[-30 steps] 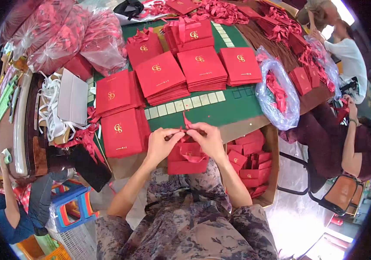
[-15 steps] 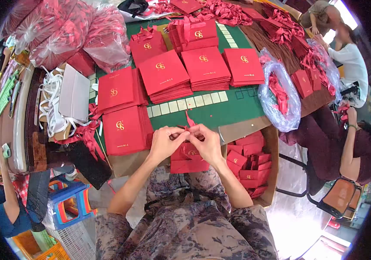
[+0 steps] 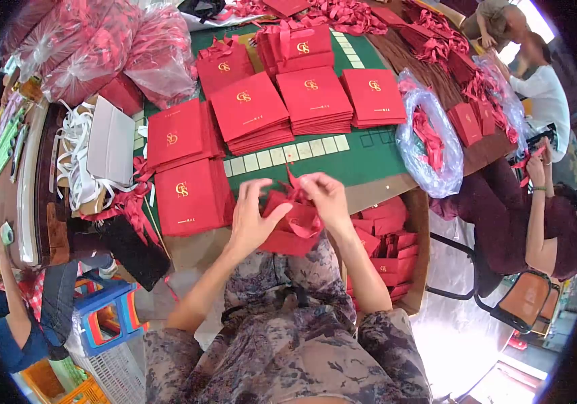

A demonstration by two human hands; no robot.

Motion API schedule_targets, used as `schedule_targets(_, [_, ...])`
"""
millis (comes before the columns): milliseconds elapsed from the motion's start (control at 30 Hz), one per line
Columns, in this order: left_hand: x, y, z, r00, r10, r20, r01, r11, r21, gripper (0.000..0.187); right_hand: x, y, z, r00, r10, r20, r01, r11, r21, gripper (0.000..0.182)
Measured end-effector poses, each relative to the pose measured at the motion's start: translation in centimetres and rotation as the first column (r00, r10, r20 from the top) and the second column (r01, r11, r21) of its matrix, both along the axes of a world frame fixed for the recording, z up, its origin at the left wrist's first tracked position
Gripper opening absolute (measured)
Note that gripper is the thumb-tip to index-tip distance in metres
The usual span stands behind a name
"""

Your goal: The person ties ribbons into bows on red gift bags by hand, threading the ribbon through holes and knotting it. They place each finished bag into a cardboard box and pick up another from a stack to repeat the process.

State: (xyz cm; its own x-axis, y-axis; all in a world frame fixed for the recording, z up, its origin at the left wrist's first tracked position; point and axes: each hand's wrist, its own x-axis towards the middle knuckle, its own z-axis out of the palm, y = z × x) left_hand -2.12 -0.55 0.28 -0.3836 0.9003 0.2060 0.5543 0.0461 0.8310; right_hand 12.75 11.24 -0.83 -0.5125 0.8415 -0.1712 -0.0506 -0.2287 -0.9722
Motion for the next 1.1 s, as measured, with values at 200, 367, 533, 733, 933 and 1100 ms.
schedule_targets(200, [1.0, -2.6, -2.8, 0.908, -0.155, 0.389, 0.235, 0.958, -0.167, 0.058, 1.0, 2.5, -0.6, 0.993, -0.117, -0.026, 0.117, 0.993, -0.016, 0.018])
schedule_targets(367, [1.4, -4.3, -0.8, 0.91, -0.216, 0.353, 0.304, 0.928, -0.217, 0.053, 1.7, 5.8, -1.8, 0.974, -0.218, 0.056, 0.204, 0.96, 0.19, 0.022])
schedule_targets(533, [0.7, -4.2, -0.6, 0.909, -0.262, 0.326, 0.333, 0.925, -0.184, 0.055, 1.1, 6.2, -2.7, 0.961, -0.246, 0.122, 0.188, 0.913, 0.361, 0.024])
schedule_targets(733, [-0.2, -4.3, -2.9, 0.859, -0.273, 0.434, 0.364, 0.92, -0.142, 0.057, 0.0, 5.7, -2.1, 0.922, -0.265, 0.281, 0.077, 0.839, 0.539, 0.021])
schedule_targets(933, [0.2, -4.6, -3.8, 0.831, -0.239, 0.502, 0.349, 0.927, -0.136, 0.057, -1.1, 6.1, -2.8, 0.894, -0.368, 0.255, 0.154, 0.787, 0.597, 0.023])
schedule_targets(1100, [0.8, -4.6, -2.7, 0.85, -0.184, 0.493, 0.282, 0.95, -0.131, 0.057, -1.1, 6.3, -2.9, 0.855, -0.395, 0.337, 0.172, 0.827, 0.535, 0.024])
